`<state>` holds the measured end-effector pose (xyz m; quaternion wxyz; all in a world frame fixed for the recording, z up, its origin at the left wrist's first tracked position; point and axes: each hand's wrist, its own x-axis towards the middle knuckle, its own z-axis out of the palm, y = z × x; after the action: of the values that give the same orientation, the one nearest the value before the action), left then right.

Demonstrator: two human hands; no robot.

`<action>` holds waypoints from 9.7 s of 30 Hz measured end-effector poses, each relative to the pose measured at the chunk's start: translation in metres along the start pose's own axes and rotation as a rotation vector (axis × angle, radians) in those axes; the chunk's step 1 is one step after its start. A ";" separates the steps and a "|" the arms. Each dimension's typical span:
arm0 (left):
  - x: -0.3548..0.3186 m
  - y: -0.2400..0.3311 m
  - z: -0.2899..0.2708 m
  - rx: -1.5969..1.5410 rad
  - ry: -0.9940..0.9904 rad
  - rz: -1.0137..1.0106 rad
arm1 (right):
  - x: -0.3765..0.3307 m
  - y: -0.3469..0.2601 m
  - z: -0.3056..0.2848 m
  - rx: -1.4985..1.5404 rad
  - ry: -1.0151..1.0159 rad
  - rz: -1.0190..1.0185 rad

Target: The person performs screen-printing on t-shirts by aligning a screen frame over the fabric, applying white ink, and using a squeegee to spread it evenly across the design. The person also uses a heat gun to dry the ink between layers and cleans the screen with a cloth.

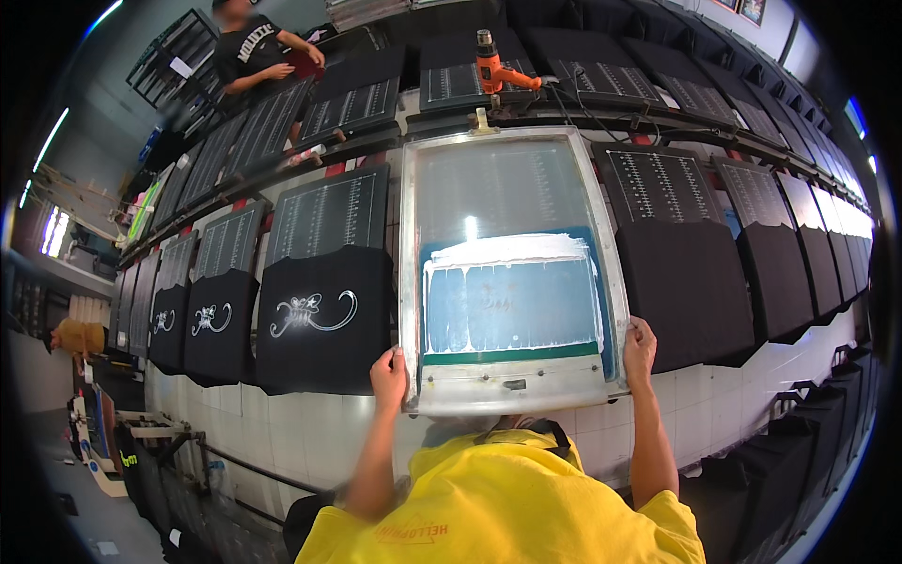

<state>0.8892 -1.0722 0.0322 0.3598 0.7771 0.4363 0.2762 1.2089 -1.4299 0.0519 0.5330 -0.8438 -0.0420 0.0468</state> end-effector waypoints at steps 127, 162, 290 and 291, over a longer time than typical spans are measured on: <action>-0.159 0.063 0.093 -0.709 -0.996 -0.479 | -0.063 -0.122 0.061 -0.775 -0.601 -1.055; -0.059 0.049 -0.076 -0.409 -0.726 -0.380 | -0.028 -0.015 -0.024 -0.403 -0.095 -0.368; -0.041 0.078 -0.017 0.364 -0.285 0.609 | -0.056 -0.073 -0.021 -0.714 -0.466 -0.957; -0.041 0.075 -0.015 0.367 -0.272 0.633 | -0.057 -0.072 -0.019 -0.733 -0.460 -0.946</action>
<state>0.8954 -1.1307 0.0965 0.1662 0.9543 0.1655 0.1854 1.1531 -1.4230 0.1269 0.1506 -0.8300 -0.5361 -0.0311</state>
